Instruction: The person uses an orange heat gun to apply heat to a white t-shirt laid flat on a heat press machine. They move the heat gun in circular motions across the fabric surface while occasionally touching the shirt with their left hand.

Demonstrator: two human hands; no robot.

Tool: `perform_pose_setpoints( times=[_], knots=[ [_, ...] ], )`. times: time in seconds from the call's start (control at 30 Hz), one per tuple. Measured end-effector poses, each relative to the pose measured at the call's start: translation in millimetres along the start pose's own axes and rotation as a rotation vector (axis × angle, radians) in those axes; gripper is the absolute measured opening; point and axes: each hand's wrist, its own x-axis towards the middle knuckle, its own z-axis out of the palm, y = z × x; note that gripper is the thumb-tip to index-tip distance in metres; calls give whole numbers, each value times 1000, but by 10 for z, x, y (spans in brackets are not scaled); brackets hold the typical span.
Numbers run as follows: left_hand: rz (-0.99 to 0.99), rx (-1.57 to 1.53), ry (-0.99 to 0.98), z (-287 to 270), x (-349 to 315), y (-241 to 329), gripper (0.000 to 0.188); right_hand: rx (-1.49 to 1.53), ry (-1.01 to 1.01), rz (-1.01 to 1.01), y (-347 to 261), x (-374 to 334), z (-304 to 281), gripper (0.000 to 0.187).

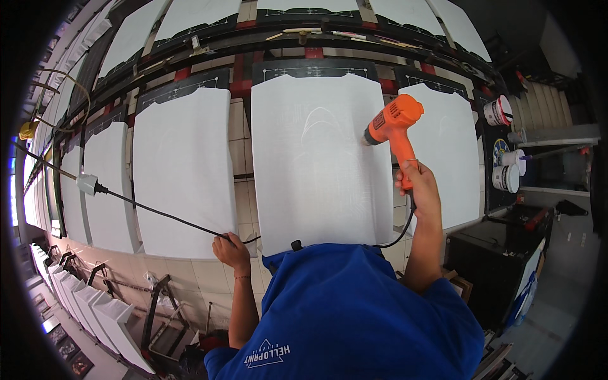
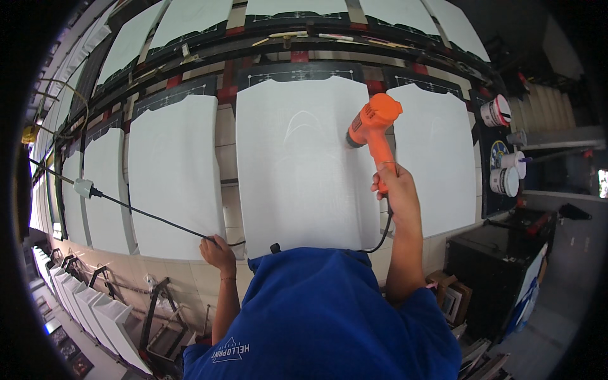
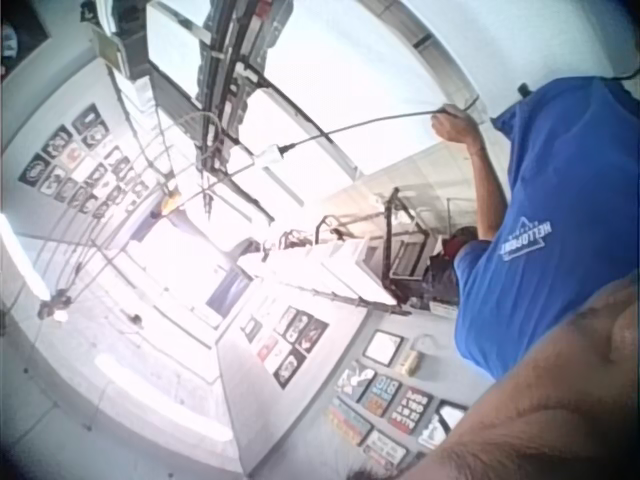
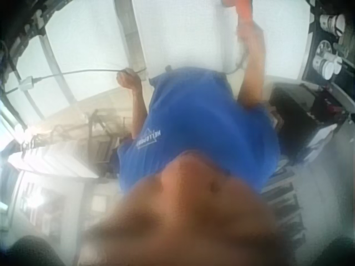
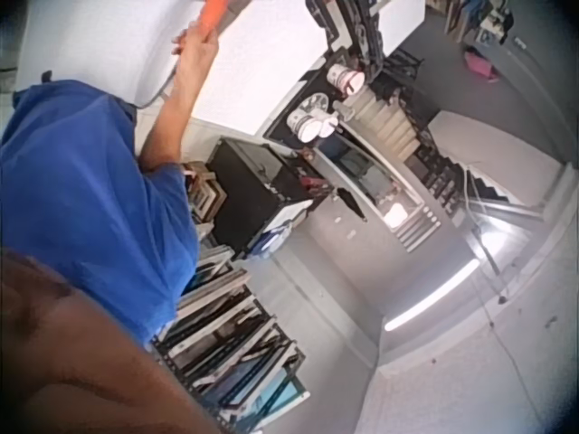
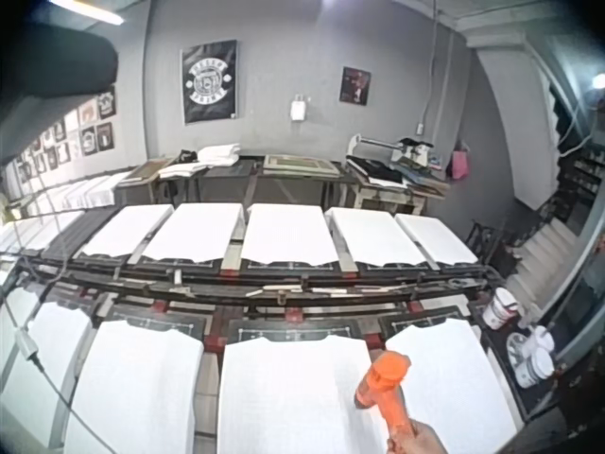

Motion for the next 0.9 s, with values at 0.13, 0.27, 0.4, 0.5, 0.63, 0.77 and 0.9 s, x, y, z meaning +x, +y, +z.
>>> perform_pose_setpoints(
  times=[0.13, 0.27, 0.4, 0.5, 0.63, 0.77, 0.9],
  knots=[
    [24, 15, 20, 13, -2, -7, 17, -75, -40, -4, 32, -22, 8, 28],
    [24, -3, 23, -1, -1, 6, 17, -91, -55, 59, 47, -94, -62, 29],
    [20, 6, 20, -3, -10, 4, 18, -133, -69, 69, 72, -228, -109, 28],
    [11, -1, 16, -2, -9, 5, 19, -153, -83, 40, 83, -343, -88, 26],
    [8, 4, 3, -30, -16, 21, 20, -21, -132, 68, 125, -247, 11, 31],
    [17, -16, 13, -21, 3, 20, 18, -79, -164, -20, 239, -185, 384, 32],
    [20, -16, -4, -51, 7, 12, 17, 13, -354, 110, 192, -187, 530, 32]
  ],
)
